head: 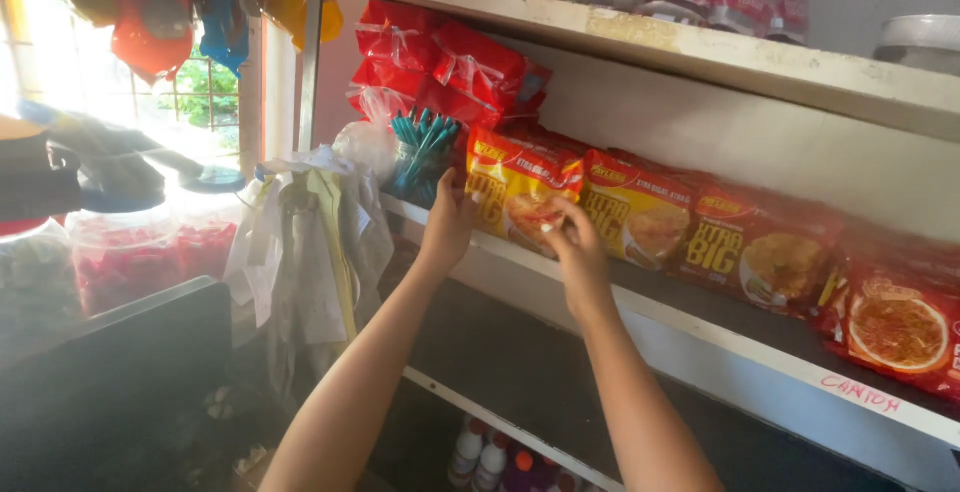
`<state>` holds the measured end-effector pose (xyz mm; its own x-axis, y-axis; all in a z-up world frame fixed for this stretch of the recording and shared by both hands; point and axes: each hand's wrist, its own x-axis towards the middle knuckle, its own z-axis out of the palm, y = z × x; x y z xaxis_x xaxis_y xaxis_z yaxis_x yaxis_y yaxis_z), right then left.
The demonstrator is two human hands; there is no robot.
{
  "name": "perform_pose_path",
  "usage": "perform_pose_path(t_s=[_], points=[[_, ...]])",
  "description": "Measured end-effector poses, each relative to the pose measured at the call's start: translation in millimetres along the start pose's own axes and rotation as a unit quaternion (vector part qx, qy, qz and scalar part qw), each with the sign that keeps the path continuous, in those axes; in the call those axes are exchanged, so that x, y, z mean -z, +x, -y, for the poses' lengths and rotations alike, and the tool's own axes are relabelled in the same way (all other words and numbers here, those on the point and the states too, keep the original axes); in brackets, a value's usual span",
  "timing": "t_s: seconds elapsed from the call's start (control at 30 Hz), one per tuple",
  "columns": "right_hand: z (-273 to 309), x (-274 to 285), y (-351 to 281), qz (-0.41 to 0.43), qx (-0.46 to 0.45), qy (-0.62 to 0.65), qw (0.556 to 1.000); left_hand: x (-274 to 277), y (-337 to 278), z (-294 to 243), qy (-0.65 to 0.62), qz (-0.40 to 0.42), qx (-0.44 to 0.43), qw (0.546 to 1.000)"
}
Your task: Stocking and arranging instant noodle packets from a chair onto a grocery shelf.
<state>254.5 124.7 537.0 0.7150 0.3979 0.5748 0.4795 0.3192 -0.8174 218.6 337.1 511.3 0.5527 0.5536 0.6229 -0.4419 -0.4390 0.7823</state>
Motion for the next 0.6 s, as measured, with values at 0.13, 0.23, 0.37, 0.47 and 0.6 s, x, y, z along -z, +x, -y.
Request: perform_pose_path(t_s=[0.13, 0.23, 0.37, 0.47, 0.6], points=[[1.6, 23.1, -12.8, -0.040, 0.038, 0.042, 0.998, -3.8, -2.5, 17.3, -0.079, -0.038, -0.078, 0.993], [20.1, 34.9, -39.2, -0.073, 0.081, 0.104, 0.989, 2.4, -42.0, -39.4, -0.216, -0.008, -0.102, 0.971], [36.7, 52.1, -87.4, -0.078, 0.107, 0.172, 0.976, 1.5, -108.1, -106.4, -0.014, -0.056, -0.168, 0.984], [46.8, 63.2, -128.8, -0.091, 0.107, 0.193, 0.971, -1.3, -161.2, -127.0, 0.005, -0.041, -0.165, 0.985], [53.6, 83.3, -177.1, -0.088, 0.083, 0.224, 0.967, -14.2, -217.5, -112.5, -0.037, -0.016, -0.125, 0.991]])
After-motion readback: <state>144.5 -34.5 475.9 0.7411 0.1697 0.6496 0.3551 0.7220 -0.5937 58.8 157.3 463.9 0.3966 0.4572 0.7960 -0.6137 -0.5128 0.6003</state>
